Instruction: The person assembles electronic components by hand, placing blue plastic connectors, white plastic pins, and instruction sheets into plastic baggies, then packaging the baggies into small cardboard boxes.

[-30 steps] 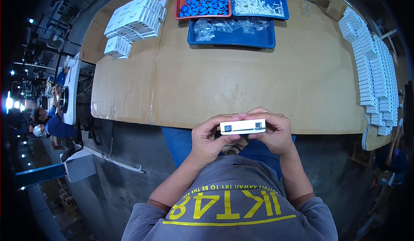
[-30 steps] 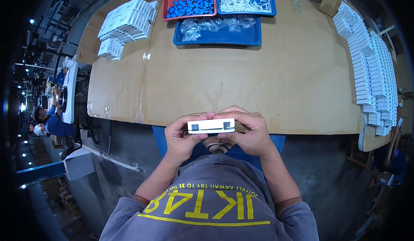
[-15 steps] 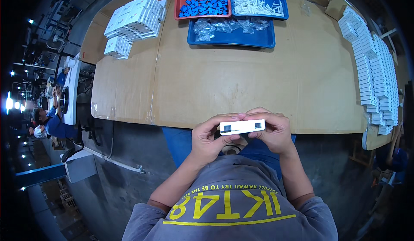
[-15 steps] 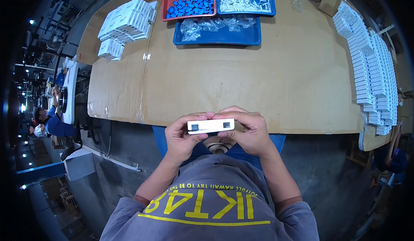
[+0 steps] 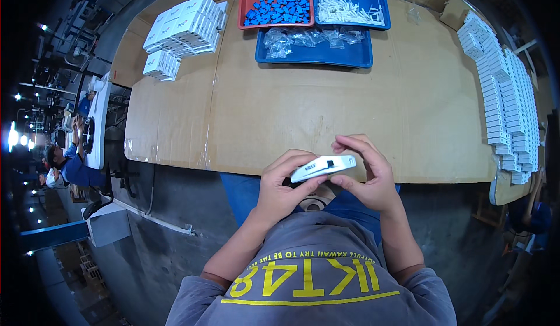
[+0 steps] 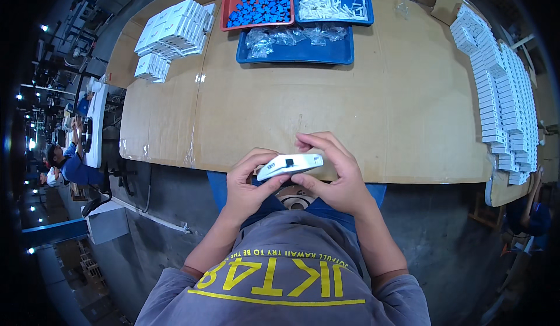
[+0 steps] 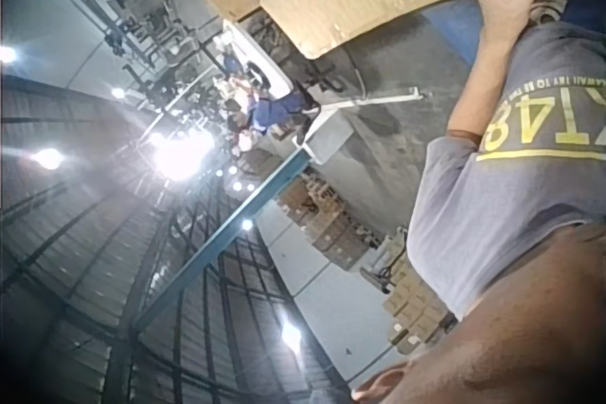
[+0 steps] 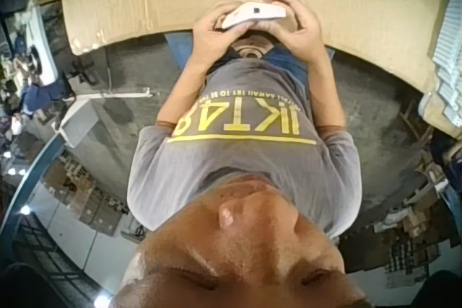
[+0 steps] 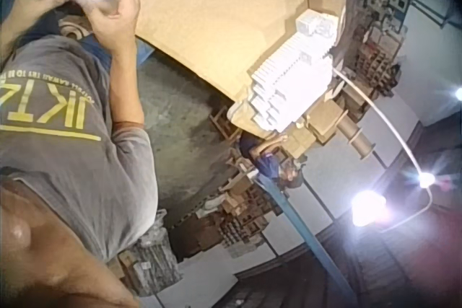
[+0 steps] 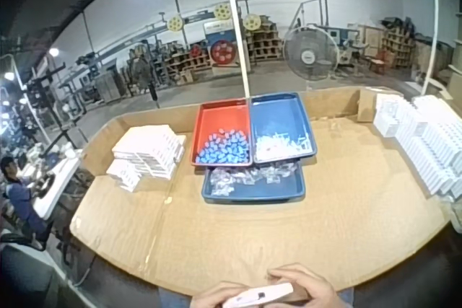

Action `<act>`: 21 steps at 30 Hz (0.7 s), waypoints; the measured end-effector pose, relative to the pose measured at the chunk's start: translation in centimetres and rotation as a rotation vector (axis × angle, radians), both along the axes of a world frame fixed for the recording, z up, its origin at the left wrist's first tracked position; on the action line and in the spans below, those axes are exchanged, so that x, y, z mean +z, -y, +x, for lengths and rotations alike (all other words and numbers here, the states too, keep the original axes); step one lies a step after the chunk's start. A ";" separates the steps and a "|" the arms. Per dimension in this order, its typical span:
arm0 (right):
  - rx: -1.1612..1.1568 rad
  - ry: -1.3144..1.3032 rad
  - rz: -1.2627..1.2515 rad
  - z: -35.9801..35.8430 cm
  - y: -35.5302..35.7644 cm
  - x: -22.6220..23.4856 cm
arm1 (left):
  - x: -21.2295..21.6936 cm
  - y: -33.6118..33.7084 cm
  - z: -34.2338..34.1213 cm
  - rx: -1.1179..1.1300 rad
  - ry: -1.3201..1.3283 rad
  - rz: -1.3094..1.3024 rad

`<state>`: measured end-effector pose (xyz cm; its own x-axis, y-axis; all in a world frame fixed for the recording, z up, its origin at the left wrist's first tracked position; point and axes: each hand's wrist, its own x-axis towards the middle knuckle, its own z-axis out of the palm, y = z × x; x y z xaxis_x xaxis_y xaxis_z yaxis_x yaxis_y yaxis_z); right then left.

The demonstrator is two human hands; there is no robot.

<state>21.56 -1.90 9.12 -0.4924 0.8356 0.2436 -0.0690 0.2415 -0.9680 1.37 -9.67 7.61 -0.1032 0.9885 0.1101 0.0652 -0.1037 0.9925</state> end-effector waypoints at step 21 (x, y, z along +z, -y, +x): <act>0.110 0.069 0.025 0.9 0.7 -0.2 | 2.3 1.1 0.4 -0.058 -0.085 -0.082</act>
<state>22.43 -2.61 8.90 -0.5969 0.7698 0.2261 -0.0296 0.2605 -0.9650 1.82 -10.81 9.87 -0.0393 0.9986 0.0345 0.1453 -0.0284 0.9890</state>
